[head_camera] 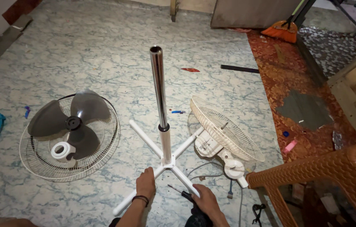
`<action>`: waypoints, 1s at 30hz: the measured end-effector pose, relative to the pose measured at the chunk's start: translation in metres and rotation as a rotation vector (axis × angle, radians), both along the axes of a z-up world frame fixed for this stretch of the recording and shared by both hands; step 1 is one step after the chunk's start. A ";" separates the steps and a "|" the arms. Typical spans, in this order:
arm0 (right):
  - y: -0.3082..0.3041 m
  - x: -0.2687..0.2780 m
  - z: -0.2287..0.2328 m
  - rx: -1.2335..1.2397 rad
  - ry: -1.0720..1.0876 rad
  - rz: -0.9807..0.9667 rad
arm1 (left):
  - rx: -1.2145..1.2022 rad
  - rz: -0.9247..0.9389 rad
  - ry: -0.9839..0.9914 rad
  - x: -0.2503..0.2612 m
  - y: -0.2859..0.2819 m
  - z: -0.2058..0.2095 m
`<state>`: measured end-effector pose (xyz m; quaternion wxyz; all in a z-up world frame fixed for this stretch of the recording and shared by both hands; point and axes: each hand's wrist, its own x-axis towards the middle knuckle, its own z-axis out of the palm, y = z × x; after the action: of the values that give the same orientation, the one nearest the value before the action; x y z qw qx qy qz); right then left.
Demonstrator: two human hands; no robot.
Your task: The person assembles a standing fan by inserting a metal pole into a white plastic base and securing it with a screw. They use a screwdriver to tighten the connection and ensure the stand is stable.
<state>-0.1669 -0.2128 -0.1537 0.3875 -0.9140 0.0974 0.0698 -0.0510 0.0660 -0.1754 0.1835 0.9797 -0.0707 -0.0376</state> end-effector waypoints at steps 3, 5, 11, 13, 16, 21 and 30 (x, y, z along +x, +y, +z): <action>0.003 -0.001 0.003 -0.003 0.021 -0.016 | 0.020 -0.015 0.040 0.001 0.003 0.000; 0.002 0.001 0.001 0.011 0.028 -0.026 | 0.020 -0.021 0.080 0.002 0.003 0.006; 0.002 0.008 -0.009 -0.022 -0.079 0.011 | -0.105 -0.001 0.072 -0.012 -0.007 0.042; 0.005 0.011 -0.009 -0.051 -0.092 0.002 | -0.161 0.009 -0.027 -0.016 -0.015 0.053; 0.010 0.013 -0.007 -0.013 -0.131 -0.012 | -0.253 0.010 -0.123 -0.022 -0.027 0.064; 0.029 0.024 -0.003 0.267 -0.161 -0.109 | -0.594 0.098 -0.070 -0.038 -0.051 0.067; 0.059 0.038 -0.015 1.208 0.217 -0.360 | -1.279 0.210 0.281 -0.065 -0.087 0.055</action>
<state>-0.1294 -0.1538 -0.1684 0.8281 -0.4914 0.2316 0.1384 -0.1157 -0.0213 -0.1201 0.7391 0.6653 0.0414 -0.0974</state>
